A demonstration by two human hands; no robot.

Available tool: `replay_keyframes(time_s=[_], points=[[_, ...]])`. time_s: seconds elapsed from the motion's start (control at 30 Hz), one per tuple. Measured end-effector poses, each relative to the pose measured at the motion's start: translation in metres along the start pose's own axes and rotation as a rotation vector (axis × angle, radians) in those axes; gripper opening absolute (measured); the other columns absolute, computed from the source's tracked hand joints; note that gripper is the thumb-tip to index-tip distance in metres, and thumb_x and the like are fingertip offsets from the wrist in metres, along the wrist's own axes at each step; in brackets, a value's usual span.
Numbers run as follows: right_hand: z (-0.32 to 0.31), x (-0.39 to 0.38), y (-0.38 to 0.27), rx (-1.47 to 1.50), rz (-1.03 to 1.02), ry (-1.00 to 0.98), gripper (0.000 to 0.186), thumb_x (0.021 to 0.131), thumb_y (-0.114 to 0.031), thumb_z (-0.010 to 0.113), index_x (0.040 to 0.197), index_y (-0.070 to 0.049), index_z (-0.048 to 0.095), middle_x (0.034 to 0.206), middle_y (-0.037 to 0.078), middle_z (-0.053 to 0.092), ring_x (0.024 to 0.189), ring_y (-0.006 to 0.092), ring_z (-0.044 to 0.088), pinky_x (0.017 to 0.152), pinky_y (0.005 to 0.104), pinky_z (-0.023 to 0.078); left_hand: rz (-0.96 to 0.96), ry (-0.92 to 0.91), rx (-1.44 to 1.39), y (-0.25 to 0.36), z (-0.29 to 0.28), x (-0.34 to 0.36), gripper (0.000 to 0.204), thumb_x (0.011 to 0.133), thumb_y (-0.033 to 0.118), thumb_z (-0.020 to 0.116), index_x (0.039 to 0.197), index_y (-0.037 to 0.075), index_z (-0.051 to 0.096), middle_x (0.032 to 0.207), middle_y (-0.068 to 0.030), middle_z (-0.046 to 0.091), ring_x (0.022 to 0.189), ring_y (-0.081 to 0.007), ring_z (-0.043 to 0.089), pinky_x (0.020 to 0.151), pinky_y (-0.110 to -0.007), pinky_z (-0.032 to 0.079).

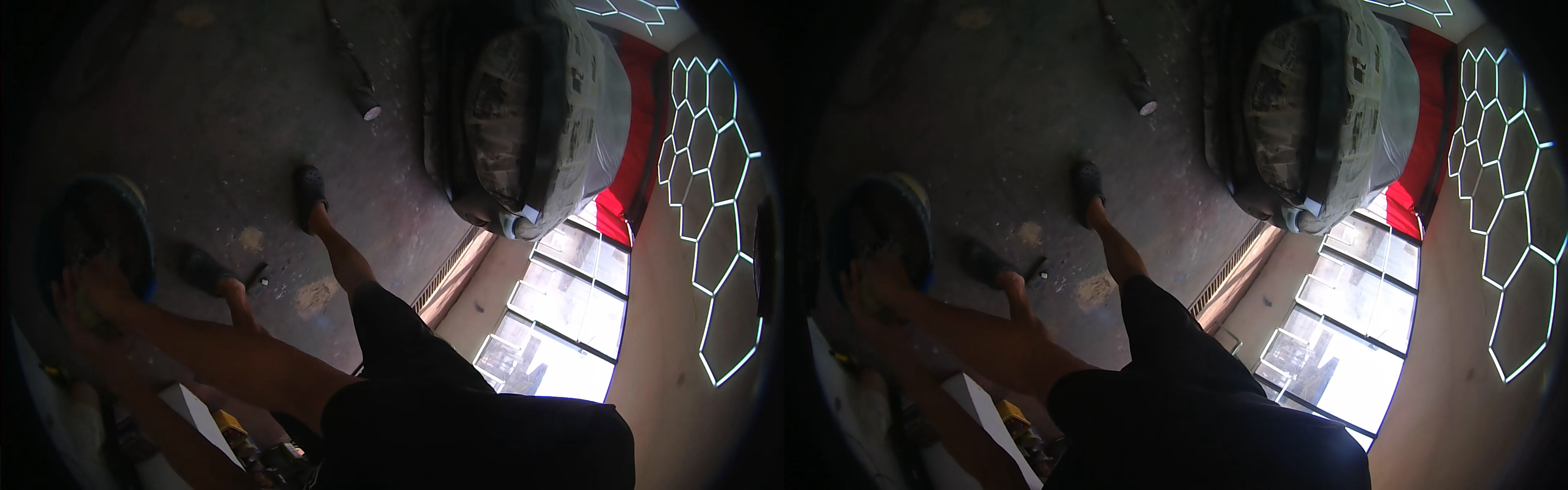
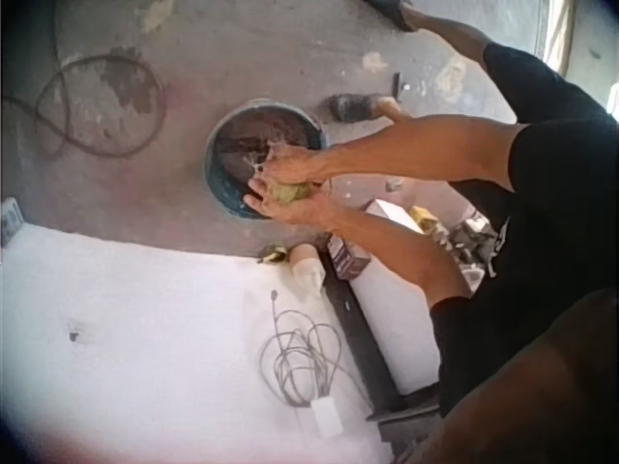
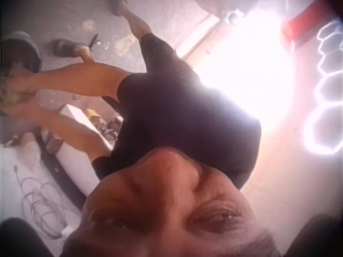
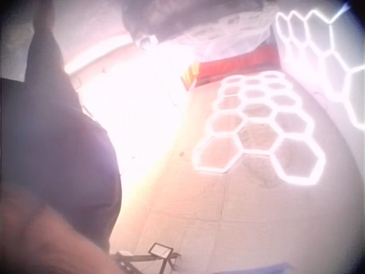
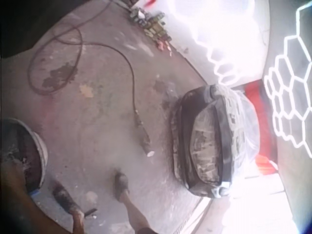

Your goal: The person wipes a car bumper with a cloth, then uses a sanding block on the lower edge. Afterward, they use a spray gun to apply paint to the bumper surface in a workshop setting.

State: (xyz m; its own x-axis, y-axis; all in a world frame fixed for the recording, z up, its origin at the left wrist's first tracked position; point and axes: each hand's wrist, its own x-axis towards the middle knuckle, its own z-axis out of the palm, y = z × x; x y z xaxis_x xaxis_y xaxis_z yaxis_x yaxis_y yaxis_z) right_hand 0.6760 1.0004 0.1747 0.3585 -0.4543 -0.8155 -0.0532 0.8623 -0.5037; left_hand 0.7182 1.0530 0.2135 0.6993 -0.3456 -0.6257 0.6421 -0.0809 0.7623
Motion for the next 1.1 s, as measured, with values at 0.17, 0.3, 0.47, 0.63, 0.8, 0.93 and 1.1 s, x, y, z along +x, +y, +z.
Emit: replay_keyframes(time_s=[0.17, 0.3, 0.47, 0.63, 0.8, 0.93, 1.1], points=[[0.006, 0.036, 0.019, 0.165, -0.283, 0.007, 0.024, 0.106, -0.015, 0.060, 0.130, -0.010, 0.057, 0.119, 0.009, 0.066, 0.116, 0.0195, 0.064, 0.101, 0.0404, 0.053, 0.024, -0.150, 0.004, 0.014, 0.017, 0.001, 0.063, 0.111, 0.027, 0.039, 0.167, -0.001, 0.032, 0.171, -0.0174, 0.040, 0.159, -0.0329, 0.037, 0.133, -0.045, 0.026], [-0.018, -0.007, -0.025, 0.457, 0.071, -0.536, 0.032, 0.104, -0.014, 0.065, 0.135, -0.012, 0.059, 0.123, 0.006, 0.067, 0.118, 0.0184, 0.064, 0.104, 0.0397, 0.053, -0.046, -0.332, -0.127, 0.014, -0.013, 0.006, 0.064, 0.110, 0.028, 0.043, 0.167, 0.000, 0.032, 0.171, -0.0181, 0.040, 0.159, -0.0327, 0.036, 0.133, -0.045, 0.026], [-0.042, -0.004, -0.043, 0.337, 0.550, -0.894, 0.036, 0.103, -0.016, 0.070, 0.136, -0.005, 0.064, 0.137, 0.010, 0.069, 0.125, 0.0226, 0.066, 0.108, 0.0447, 0.055, -0.087, -0.711, -0.139, 0.022, -0.017, 0.027, 0.060, 0.112, 0.025, 0.048, 0.165, 0.000, 0.037, 0.164, -0.0150, 0.048, 0.153, -0.0284, 0.043, 0.129, -0.042, 0.031], [-0.036, -0.005, -0.067, 0.006, 0.580, -1.085, 0.040, 0.102, -0.018, 0.073, 0.136, 0.000, 0.064, 0.134, 0.013, 0.072, 0.119, 0.0273, 0.070, 0.101, 0.0487, 0.059, -0.048, -0.467, 0.398, 0.044, -0.032, 0.060, 0.050, 0.111, 0.032, 0.053, 0.149, 0.000, 0.049, 0.144, -0.0110, 0.055, 0.134, -0.0234, 0.050, 0.115, -0.039, 0.039], [-0.031, 0.015, -0.051, -0.353, 0.425, -0.871, 0.034, 0.099, -0.021, 0.078, 0.125, 0.000, 0.072, 0.120, 0.014, 0.077, 0.111, 0.0281, 0.073, 0.093, 0.0471, 0.061, -0.023, -0.349, 0.682, 0.041, -0.037, 0.091, 0.046, 0.110, 0.040, 0.059, 0.133, 0.000, 0.062, 0.124, -0.0070, 0.063, 0.115, -0.0185, 0.058, 0.101, -0.036, 0.046], [-0.028, 0.003, -0.054, -0.717, 0.058, -0.699, 0.034, 0.089, -0.025, 0.084, 0.110, 0.001, 0.076, 0.109, 0.016, 0.079, 0.099, 0.0291, 0.075, 0.088, 0.0447, 0.061, 0.028, -0.239, 0.677, 0.029, -0.011, 0.086, 0.047, 0.109, 0.045, 0.063, 0.117, 0.000, 0.071, 0.107, -0.0033, 0.069, 0.097, -0.0142, 0.062, 0.087, -0.033, 0.051], [-0.025, 0.017, 0.012, -0.869, -0.811, -0.317, 0.032, 0.082, -0.025, 0.083, 0.098, 0.002, 0.076, 0.103, 0.022, 0.078, 0.092, 0.0386, 0.077, 0.085, 0.0468, 0.062, 0.249, -0.333, 0.994, -0.010, -0.014, 0.112, 0.046, 0.109, 0.045, 0.063, 0.109, 0.000, 0.074, 0.099, -0.0053, 0.071, 0.092, -0.0164, 0.064, 0.086, -0.033, 0.051]])
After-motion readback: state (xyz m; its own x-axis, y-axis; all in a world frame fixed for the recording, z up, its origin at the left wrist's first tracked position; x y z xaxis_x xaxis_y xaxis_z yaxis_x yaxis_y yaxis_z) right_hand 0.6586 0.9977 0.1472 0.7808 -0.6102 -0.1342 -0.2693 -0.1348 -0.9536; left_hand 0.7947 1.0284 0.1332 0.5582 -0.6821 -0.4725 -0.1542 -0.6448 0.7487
